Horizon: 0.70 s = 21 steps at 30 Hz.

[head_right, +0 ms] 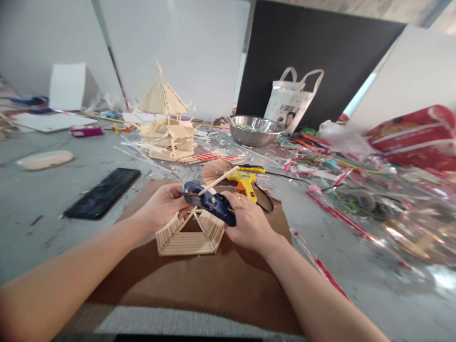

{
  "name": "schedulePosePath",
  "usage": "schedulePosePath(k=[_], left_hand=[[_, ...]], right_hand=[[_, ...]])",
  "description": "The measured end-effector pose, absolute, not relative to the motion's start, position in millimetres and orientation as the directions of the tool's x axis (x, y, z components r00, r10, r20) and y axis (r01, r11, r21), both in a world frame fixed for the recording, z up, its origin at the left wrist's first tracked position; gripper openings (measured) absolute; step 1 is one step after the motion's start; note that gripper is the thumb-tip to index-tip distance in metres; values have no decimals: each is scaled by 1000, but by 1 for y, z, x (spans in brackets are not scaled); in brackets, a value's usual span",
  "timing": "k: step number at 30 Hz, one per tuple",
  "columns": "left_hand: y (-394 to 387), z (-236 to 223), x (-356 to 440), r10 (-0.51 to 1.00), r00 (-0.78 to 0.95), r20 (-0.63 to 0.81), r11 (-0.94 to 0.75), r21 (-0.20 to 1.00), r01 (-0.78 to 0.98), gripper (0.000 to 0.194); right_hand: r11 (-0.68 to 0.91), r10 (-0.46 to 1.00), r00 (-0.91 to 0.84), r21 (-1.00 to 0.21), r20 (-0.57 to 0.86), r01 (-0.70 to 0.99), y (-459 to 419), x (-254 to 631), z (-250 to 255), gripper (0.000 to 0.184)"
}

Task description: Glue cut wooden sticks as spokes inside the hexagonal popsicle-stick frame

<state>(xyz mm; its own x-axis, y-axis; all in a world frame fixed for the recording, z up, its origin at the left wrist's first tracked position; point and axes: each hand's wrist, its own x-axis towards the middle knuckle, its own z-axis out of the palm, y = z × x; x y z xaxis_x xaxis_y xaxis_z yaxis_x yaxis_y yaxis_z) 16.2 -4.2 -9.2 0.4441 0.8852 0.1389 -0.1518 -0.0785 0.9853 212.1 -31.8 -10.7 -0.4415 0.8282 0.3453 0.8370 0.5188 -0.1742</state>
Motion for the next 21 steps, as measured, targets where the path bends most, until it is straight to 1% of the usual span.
schedulePosePath(k=[3,6,10,12,16,18,21], left_hand=[[-5,-8,17,898,423,120,-83,991,-104,29],[-7,-7,17,908,403,114,-117,993,-18,29],[-8,-6,15,907,389,164,-223,968,113,26],[-8,-6,14,891,391,229,-317,932,177,23],[-7,-8,13,831,423,361,-497,823,275,19],[-8,-8,13,818,433,378,-540,765,352,20],[-9,-9,14,820,422,387,-559,700,445,25]], right_hand=[[515,831,-445,-160,333,842,-31,212,-12,54],[488,851,-430,-149,302,860,-30,211,-12,55],[450,877,-405,-148,257,881,-31,209,-11,53],[438,883,-396,-141,253,888,-32,208,-10,53],[411,894,-370,-132,253,902,-34,206,-8,50],[396,903,-354,-150,245,906,-35,204,-8,48],[375,915,-333,-175,228,911,-35,202,-7,48]])
